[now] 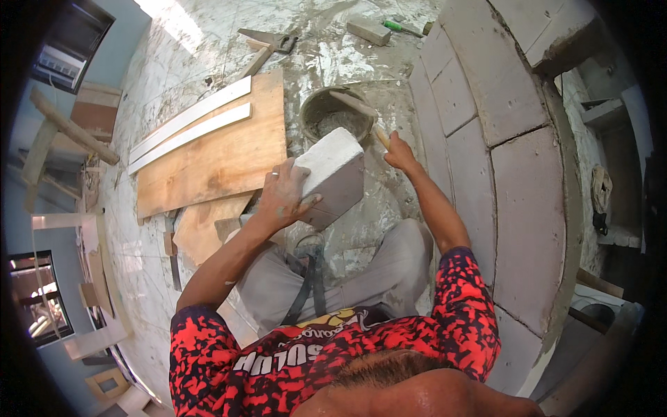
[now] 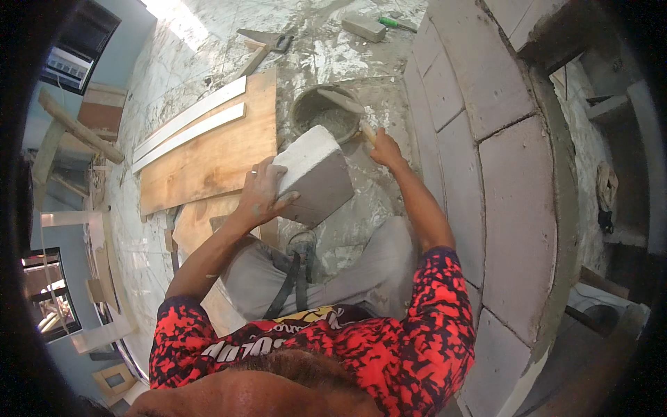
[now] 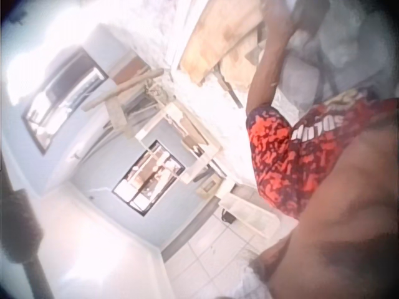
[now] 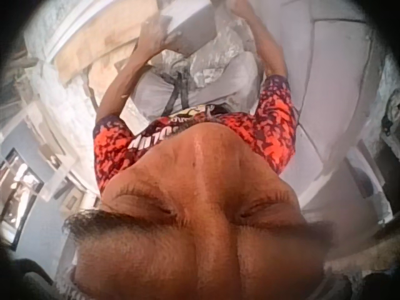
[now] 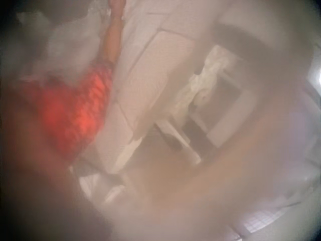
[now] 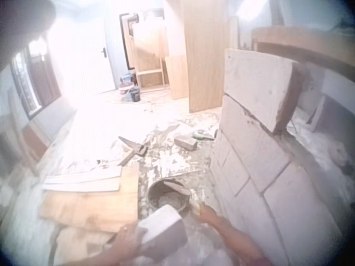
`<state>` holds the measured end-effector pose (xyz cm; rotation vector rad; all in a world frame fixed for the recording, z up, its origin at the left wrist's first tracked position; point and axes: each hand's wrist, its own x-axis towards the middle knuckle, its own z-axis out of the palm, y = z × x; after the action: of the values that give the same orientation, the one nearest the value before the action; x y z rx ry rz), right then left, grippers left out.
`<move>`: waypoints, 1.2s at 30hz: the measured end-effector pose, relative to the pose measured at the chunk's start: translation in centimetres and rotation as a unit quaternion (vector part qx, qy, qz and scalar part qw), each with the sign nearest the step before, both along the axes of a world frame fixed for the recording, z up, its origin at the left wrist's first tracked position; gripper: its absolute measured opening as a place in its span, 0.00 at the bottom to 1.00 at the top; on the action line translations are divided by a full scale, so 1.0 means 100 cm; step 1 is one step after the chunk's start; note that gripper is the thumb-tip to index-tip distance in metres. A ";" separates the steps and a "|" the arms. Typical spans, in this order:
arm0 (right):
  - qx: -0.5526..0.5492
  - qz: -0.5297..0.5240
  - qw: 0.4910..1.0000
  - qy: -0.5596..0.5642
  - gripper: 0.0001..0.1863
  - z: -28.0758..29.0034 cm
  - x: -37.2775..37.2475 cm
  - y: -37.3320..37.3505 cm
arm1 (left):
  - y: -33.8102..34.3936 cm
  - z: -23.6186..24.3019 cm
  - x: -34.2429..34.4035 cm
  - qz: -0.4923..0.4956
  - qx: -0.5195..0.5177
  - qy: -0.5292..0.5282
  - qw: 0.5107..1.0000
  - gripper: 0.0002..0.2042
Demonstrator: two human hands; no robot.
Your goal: The person applies mortar to a lightweight concrete block with a trowel and places it onto a partially built wall, then secures it by tapping the top and side with a mallet and hammer.
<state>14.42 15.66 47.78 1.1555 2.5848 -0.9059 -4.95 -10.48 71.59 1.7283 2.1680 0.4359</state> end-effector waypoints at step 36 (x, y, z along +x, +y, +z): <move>-0.236 -0.377 0.843 0.303 0.31 0.215 0.108 -0.267 | 0.046 0.025 0.038 -0.187 -0.132 0.045 0.972 0.39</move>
<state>25.27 -11.04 69.29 1.9808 1.9700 -2.2303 -1.18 -5.83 74.07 1.9672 1.7958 -0.0277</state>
